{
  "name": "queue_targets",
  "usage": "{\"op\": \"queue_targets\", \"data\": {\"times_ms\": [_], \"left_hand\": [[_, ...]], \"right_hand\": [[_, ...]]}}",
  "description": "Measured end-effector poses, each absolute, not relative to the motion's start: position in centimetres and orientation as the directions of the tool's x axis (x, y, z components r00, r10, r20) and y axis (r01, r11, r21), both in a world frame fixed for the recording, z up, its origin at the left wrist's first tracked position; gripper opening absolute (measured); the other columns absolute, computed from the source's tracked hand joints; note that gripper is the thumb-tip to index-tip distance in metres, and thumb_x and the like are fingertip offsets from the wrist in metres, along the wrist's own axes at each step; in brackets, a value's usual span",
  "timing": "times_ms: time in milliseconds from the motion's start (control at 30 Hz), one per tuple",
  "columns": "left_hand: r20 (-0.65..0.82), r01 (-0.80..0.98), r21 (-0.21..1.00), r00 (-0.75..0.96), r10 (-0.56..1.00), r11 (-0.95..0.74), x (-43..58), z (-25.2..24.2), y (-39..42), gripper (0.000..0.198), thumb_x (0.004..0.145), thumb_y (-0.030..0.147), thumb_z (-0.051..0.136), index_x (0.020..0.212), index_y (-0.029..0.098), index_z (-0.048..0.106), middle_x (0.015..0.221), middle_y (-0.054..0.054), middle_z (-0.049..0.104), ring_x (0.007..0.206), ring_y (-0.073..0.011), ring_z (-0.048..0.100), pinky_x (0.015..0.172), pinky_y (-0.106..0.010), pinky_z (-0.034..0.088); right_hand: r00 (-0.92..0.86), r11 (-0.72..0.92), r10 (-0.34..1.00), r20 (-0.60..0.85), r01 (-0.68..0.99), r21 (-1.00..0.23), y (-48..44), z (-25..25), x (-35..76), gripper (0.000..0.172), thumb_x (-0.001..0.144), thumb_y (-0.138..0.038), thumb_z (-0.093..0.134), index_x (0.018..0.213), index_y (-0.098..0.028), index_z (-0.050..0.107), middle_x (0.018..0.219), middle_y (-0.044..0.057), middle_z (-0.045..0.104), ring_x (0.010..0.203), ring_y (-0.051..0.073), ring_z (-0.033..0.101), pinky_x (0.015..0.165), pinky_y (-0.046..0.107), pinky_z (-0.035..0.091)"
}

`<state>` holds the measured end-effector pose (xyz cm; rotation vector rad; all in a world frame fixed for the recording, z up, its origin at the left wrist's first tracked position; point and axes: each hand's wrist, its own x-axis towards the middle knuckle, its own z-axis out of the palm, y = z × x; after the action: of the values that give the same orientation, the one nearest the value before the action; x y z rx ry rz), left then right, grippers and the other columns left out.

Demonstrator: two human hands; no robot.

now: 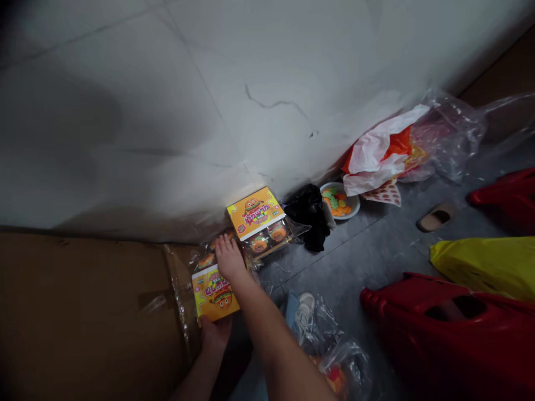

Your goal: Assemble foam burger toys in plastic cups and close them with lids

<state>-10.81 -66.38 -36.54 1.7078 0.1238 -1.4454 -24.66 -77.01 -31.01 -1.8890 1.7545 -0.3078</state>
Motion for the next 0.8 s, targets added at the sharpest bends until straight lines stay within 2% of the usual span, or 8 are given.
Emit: {"op": "queue_targets", "data": {"times_ms": [100, 167, 267, 400, 600, 700, 800], "left_hand": [[-0.851, 0.590, 0.513, 0.251, -0.462, -0.624, -10.3, -36.2, -66.7, 0.060, 0.076, 0.063, 0.028, 0.124, 0.030, 0.043, 0.113, -0.009, 0.058, 0.108, -0.0343, 0.052, 0.077, -0.050, 0.049], [-0.848, 0.617, 0.499, 0.204, -0.488, -0.609, -9.9, -35.9, -66.6, 0.059, 0.074, 0.063, 0.033, 0.122, 0.031, 0.045, 0.108, -0.008, 0.061, 0.104, -0.0333, 0.055, 0.078, -0.051, 0.047], [-0.843, 0.645, 0.499, 0.204, -0.498, -0.579, -9.1, -35.5, -65.0, 0.047, 0.075, 0.048, 0.043, 0.119, 0.030, 0.049, 0.098, -0.006, 0.064, 0.093, -0.0283, 0.060, 0.078, -0.048, 0.047], [-0.847, 0.630, 0.494, 0.194, -0.494, -0.599, -8.5, -35.0, -61.9, 0.039, 0.076, 0.033, 0.043, 0.113, 0.027, 0.054, 0.089, -0.004, 0.066, 0.079, -0.0227, 0.063, 0.075, -0.043, 0.048], [-0.829, 0.403, 0.558, 0.239, -0.506, -0.725, -9.5, -34.0, -60.5, 0.044, 0.085, 0.035, 0.025, 0.120, 0.027, 0.050, 0.087, -0.004, 0.066, 0.078, -0.0209, 0.063, 0.073, -0.040, 0.049], [-0.798, 0.283, 0.601, 0.247, -0.549, -0.747, -10.0, -32.9, -60.7, 0.050, 0.087, 0.041, 0.015, 0.125, 0.026, 0.045, 0.094, -0.005, 0.066, 0.085, -0.0212, 0.063, 0.075, -0.039, 0.049], [-0.735, 0.083, 0.664, 0.254, -0.629, -0.743, -10.0, -31.3, -61.1, 0.062, 0.086, 0.052, 0.007, 0.126, 0.023, 0.044, 0.104, -0.008, 0.064, 0.092, -0.0230, 0.061, 0.075, -0.038, 0.050]], "right_hand": [[0.092, 0.079, -0.950, -0.297, -0.853, -0.517, -78.7, -31.6, -24.3, 0.074, 0.072, -0.036, 0.061, 0.131, -0.003, 0.032, 0.137, 0.025, 0.031, 0.127, 0.032, 0.027, 0.102, 0.049, 0.020], [0.049, 0.127, -0.947, -0.319, -0.852, -0.507, -78.1, -31.7, -23.7, 0.078, 0.067, -0.041, 0.064, 0.129, -0.003, 0.036, 0.132, 0.027, 0.036, 0.122, 0.034, 0.034, 0.099, 0.051, 0.024], [-0.007, 0.179, -0.942, -0.335, -0.856, -0.485, -75.4, -31.4, -22.5, 0.075, 0.071, -0.044, 0.060, 0.129, -0.003, 0.036, 0.134, 0.026, 0.034, 0.122, 0.034, 0.033, 0.097, 0.050, 0.026], [-0.109, 0.282, -0.923, -0.369, -0.844, -0.456, -70.7, -30.8, -20.7, 0.072, 0.075, -0.044, 0.057, 0.131, -0.004, 0.035, 0.137, 0.025, 0.032, 0.123, 0.036, 0.031, 0.097, 0.051, 0.024], [-0.342, 0.480, -0.867, -0.363, -0.768, -0.424, -66.4, -29.3, -20.0, 0.067, 0.076, -0.038, 0.057, 0.131, -0.005, 0.037, 0.135, 0.024, 0.035, 0.120, 0.036, 0.035, 0.094, 0.049, 0.029], [-0.426, 0.535, -0.844, -0.327, -0.723, -0.438, -64.5, -27.9, -20.1, 0.061, 0.079, -0.033, 0.052, 0.132, -0.007, 0.037, 0.134, 0.021, 0.038, 0.119, 0.036, 0.036, 0.092, 0.048, 0.032], [-0.522, 0.607, -0.794, -0.312, -0.653, -0.453, -61.7, -26.9, -20.0, 0.061, 0.077, -0.025, 0.050, 0.133, -0.007, 0.035, 0.136, 0.020, 0.035, 0.120, 0.037, 0.034, 0.092, 0.048, 0.031]]}}
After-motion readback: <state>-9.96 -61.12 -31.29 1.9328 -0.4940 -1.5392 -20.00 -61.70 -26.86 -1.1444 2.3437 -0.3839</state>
